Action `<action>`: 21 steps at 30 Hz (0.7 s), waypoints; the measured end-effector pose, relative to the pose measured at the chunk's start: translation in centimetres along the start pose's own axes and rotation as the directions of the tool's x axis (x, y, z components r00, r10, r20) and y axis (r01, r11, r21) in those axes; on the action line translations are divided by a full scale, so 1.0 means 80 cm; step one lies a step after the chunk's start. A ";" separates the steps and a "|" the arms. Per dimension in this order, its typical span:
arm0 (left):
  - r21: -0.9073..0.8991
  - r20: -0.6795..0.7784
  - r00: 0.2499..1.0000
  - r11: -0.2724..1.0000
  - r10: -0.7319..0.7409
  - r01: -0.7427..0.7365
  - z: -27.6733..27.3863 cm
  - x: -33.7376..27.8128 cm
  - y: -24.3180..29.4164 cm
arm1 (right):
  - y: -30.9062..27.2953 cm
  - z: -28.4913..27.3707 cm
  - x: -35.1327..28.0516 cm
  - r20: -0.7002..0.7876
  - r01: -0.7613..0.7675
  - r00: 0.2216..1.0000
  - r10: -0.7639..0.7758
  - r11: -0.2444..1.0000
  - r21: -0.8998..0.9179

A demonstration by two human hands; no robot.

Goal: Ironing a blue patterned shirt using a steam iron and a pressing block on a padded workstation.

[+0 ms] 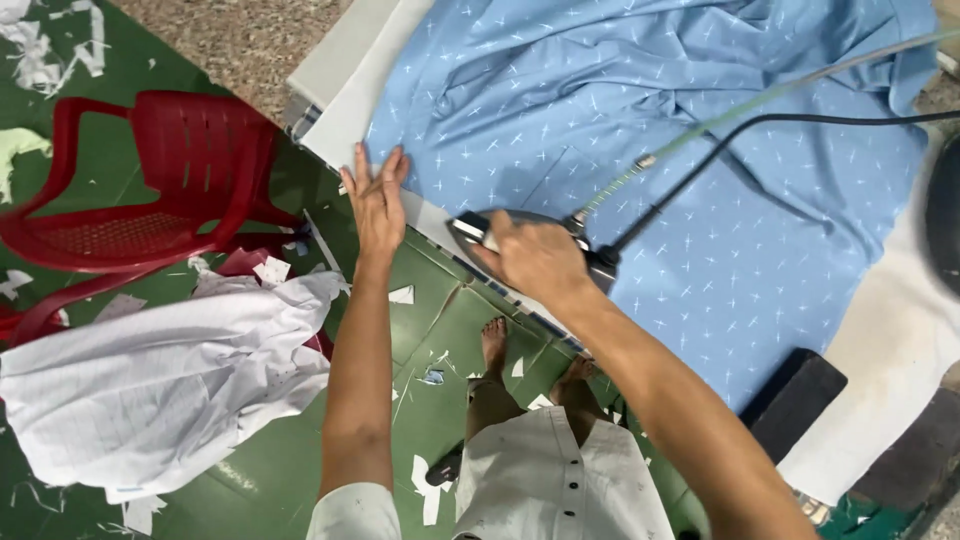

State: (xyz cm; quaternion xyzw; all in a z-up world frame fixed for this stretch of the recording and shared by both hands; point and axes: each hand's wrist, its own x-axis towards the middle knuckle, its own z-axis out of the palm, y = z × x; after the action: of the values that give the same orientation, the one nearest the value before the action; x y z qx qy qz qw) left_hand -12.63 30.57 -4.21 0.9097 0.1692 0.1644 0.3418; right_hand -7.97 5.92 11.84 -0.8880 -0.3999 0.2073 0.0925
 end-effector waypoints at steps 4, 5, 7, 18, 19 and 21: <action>0.202 -0.115 0.978 0.968 0.173 -0.148 0.021 -0.002 -0.026 | 0.045 0.011 -0.073 0.060 -0.038 0.997 0.041 0.998 -0.041; 0.193 -0.111 0.978 0.969 0.177 -0.153 0.017 -0.002 -0.024 | 0.057 0.011 -0.094 0.060 -0.049 0.997 0.051 0.998 -0.044; 0.241 -0.079 0.975 0.953 0.209 -0.185 0.010 -0.003 -0.017 | 0.082 0.012 -0.138 0.094 -0.079 0.992 0.082 0.996 -0.042; -0.097 -0.498 0.855 0.970 0.147 -0.223 0.146 -0.335 0.073 | 0.170 0.034 -0.272 0.167 -0.098 0.982 0.086 0.993 0.069; -0.488 -0.339 0.939 0.843 0.055 -0.226 0.191 -0.441 0.060 | 0.172 0.038 -0.275 0.172 -0.090 0.982 0.072 0.991 0.100; -0.311 -0.441 0.837 0.819 0.326 -0.482 0.238 -0.436 0.259 | 0.175 0.039 -0.275 0.147 -0.054 0.988 0.037 0.993 0.107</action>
State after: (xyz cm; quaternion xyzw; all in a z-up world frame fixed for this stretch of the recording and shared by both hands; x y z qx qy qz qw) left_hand -31.72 -9.56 -10.10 0.7848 -0.0087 0.4333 0.4430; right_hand -13.01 -19.84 10.86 -0.8730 -0.3731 0.2950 0.1075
